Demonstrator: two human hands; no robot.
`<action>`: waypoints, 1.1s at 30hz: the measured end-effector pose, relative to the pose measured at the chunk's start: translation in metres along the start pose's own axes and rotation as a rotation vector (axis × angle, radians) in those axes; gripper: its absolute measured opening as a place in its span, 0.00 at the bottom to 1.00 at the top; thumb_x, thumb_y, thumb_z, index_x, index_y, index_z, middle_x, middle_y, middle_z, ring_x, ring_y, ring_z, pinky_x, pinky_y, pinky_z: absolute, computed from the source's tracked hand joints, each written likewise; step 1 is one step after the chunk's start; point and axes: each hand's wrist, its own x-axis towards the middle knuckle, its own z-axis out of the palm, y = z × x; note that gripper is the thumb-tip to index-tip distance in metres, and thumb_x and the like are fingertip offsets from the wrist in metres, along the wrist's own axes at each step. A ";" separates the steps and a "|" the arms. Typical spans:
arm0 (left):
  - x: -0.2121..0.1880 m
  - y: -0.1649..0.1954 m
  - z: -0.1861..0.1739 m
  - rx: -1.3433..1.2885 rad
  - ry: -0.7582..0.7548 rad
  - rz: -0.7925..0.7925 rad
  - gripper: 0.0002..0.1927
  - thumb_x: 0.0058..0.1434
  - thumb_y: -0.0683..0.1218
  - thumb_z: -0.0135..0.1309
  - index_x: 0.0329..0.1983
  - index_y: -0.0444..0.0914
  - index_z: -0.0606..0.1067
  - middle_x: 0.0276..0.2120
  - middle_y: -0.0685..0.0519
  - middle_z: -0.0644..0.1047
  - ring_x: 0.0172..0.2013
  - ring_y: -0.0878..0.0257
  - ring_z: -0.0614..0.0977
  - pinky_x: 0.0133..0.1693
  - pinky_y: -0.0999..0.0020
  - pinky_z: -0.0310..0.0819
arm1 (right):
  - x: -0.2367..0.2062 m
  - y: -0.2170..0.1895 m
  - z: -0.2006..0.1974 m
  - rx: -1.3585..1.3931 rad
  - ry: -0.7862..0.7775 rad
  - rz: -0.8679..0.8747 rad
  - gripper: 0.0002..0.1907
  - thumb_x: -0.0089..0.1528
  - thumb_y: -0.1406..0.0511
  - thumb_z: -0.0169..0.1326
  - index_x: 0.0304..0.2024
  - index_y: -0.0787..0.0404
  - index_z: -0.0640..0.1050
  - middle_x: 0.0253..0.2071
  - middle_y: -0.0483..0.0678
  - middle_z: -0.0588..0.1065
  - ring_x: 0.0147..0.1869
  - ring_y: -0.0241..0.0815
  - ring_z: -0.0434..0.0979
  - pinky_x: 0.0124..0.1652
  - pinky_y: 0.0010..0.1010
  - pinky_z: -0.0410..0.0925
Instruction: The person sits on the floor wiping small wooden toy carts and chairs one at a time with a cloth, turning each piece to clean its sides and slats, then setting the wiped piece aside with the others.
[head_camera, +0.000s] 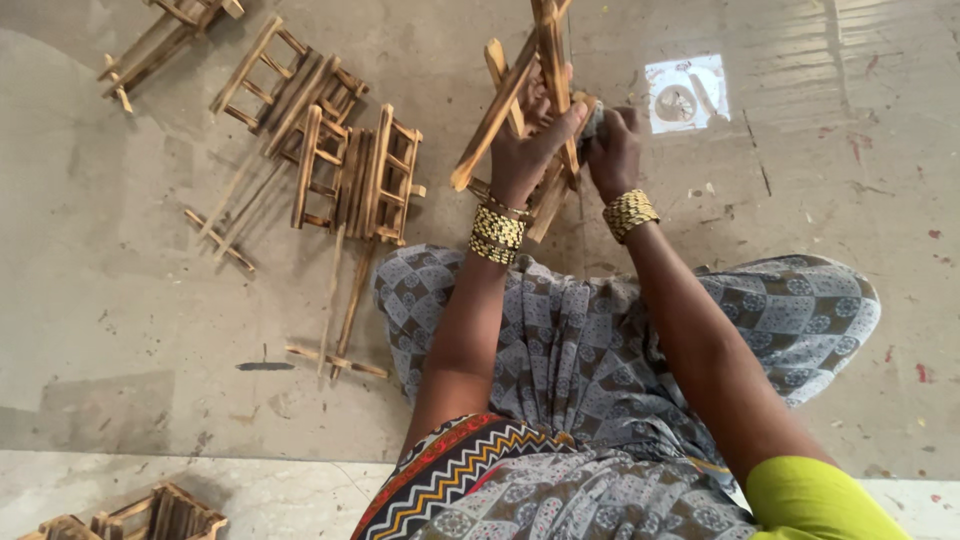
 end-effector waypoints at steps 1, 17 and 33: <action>-0.002 -0.003 0.001 0.025 0.009 0.008 0.21 0.61 0.40 0.67 0.56 0.31 0.75 0.50 0.48 0.81 0.46 0.65 0.85 0.45 0.69 0.85 | -0.002 -0.001 -0.001 -0.019 -0.025 -0.103 0.10 0.59 0.76 0.60 0.43 0.68 0.77 0.46 0.57 0.71 0.46 0.51 0.75 0.42 0.41 0.74; 0.013 0.000 0.008 -0.059 0.033 -0.005 0.19 0.58 0.38 0.66 0.50 0.31 0.74 0.41 0.46 0.83 0.41 0.60 0.88 0.42 0.64 0.86 | -0.016 0.019 0.002 0.559 -0.115 0.589 0.11 0.62 0.76 0.54 0.48 0.65 0.77 0.39 0.49 0.80 0.37 0.36 0.82 0.37 0.27 0.79; 0.012 -0.006 0.021 0.218 0.101 0.013 0.18 0.60 0.43 0.67 0.50 0.32 0.78 0.40 0.52 0.83 0.40 0.66 0.85 0.44 0.71 0.81 | -0.104 -0.054 -0.013 0.140 -0.222 0.037 0.22 0.58 0.77 0.58 0.55 0.65 0.75 0.47 0.57 0.73 0.46 0.50 0.78 0.43 0.40 0.74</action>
